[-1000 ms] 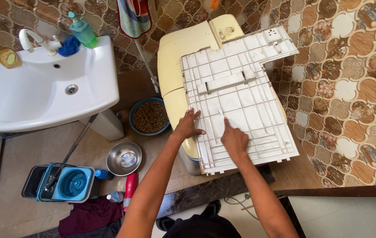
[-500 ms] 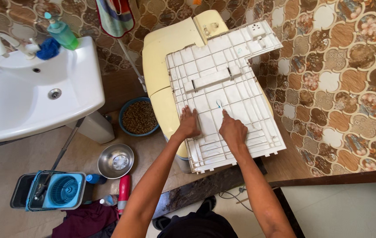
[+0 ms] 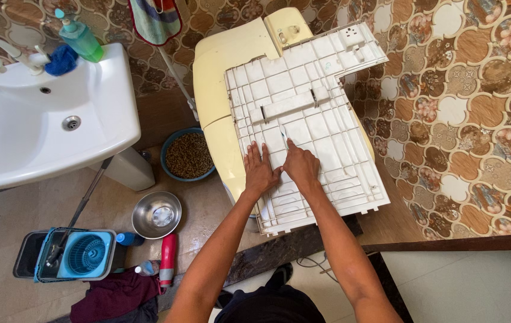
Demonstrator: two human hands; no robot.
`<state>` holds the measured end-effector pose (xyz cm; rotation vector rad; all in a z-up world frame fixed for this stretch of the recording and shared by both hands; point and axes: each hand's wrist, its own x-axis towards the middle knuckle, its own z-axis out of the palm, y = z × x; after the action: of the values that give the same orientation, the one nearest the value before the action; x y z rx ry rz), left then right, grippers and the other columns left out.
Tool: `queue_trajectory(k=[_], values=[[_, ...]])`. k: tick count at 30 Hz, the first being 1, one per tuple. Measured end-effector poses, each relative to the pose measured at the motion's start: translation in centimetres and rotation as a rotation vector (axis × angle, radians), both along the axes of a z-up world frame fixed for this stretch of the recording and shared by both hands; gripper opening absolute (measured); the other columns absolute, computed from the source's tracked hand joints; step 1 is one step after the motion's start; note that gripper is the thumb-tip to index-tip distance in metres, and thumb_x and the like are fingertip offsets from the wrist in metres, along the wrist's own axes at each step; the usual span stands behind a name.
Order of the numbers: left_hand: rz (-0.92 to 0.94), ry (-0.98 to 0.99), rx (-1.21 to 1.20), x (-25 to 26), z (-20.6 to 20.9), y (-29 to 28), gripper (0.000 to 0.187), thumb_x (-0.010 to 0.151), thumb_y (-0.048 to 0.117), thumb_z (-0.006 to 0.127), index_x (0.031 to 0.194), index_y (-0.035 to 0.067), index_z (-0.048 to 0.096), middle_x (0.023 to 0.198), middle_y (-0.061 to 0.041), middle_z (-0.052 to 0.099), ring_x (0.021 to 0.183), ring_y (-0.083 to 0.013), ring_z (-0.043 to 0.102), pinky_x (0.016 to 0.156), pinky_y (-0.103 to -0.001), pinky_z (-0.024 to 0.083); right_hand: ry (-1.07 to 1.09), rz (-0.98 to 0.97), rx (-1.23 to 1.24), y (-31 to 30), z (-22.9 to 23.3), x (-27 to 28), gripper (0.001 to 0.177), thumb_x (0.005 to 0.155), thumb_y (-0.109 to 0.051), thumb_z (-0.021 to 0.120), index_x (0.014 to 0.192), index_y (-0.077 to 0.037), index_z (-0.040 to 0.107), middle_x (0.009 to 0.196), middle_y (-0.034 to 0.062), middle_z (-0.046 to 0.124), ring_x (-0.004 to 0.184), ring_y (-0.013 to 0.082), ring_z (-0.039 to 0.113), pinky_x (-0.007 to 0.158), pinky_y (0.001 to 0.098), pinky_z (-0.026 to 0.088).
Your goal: The person scrubs the top surface of a white plastic appliance lid with a toothbrush, moving systematically across the grid and edges. The person holds the lid steady with the left hand while brushing with the right hand.
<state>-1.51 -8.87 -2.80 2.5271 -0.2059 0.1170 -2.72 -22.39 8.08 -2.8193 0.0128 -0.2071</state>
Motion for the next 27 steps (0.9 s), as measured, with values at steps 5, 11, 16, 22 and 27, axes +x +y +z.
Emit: queue_trajectory(k=[5, 11, 16, 22, 27], values=[[-0.002, 0.045, 0.003, 0.3, -0.1, 0.1, 0.105, 0.090, 0.060, 0.064, 0.160, -0.001, 0.016, 0.166, -0.033, 0.003, 0.156, -0.0476, 0.001, 0.123, -0.057, 0.004, 0.101, -0.006, -0.079, -0.4, -0.2, -2.9, 0.055, 0.087, -0.015, 0.059, 0.142, -0.016, 0.061, 0.071, 0.0257, 0.071, 0.066, 0.0419, 0.072, 0.060, 0.0559, 0.055], [-0.005, 0.032, -0.008, 0.3, -0.1, 0.1, 0.105, 0.091, 0.060, 0.063, 0.161, -0.001, 0.015, 0.167, -0.033, 0.003, 0.156, -0.0471, 0.000, 0.124, -0.057, 0.004, -0.037, -0.127, -0.113, -1.3, -0.8, -1.2, 0.054, 0.088, -0.012, 0.059, 0.142, -0.014, 0.061, 0.067, 0.0217, 0.070, 0.062, 0.0396, 0.071, 0.055, 0.0527, 0.054], [-0.005, 0.045, -0.003, -0.1, 0.4, -0.1, 0.105, 0.091, 0.060, 0.063, 0.161, -0.001, 0.015, 0.167, -0.033, 0.003, 0.157, -0.0463, -0.001, 0.125, -0.056, 0.004, -0.008, -0.030, -0.144, -0.9, -2.2, -2.4, 0.063, 0.081, -0.014, 0.062, 0.144, -0.013, 0.059, 0.064, 0.0203, 0.069, 0.059, 0.0377, 0.070, 0.053, 0.0512, 0.053], [-0.003, 0.129, -0.006, -0.8, -0.4, 0.0, 0.106, 0.090, 0.060, 0.064, 0.161, -0.001, 0.013, 0.167, -0.032, 0.002, 0.157, -0.0455, -0.001, 0.125, -0.056, 0.003, 0.012, -0.204, -0.168, -2.1, -2.3, -1.4, 0.053, 0.095, -0.015, 0.057, 0.147, -0.018, 0.058, 0.070, 0.0198, 0.071, 0.063, 0.0367, 0.071, 0.055, 0.0502, 0.055], [-0.003, 0.056, 0.062, 0.5, -0.5, 0.0, 0.107, 0.088, 0.055, 0.066, 0.164, 0.000, 0.014, 0.168, -0.032, 0.002, 0.157, -0.0451, -0.001, 0.124, -0.054, 0.005, -0.013, -0.072, -0.216, -0.5, -3.0, 0.7, 0.064, 0.084, -0.021, 0.064, 0.147, -0.014, 0.056, 0.068, 0.0179, 0.071, 0.061, 0.0352, 0.071, 0.056, 0.0486, 0.055]])
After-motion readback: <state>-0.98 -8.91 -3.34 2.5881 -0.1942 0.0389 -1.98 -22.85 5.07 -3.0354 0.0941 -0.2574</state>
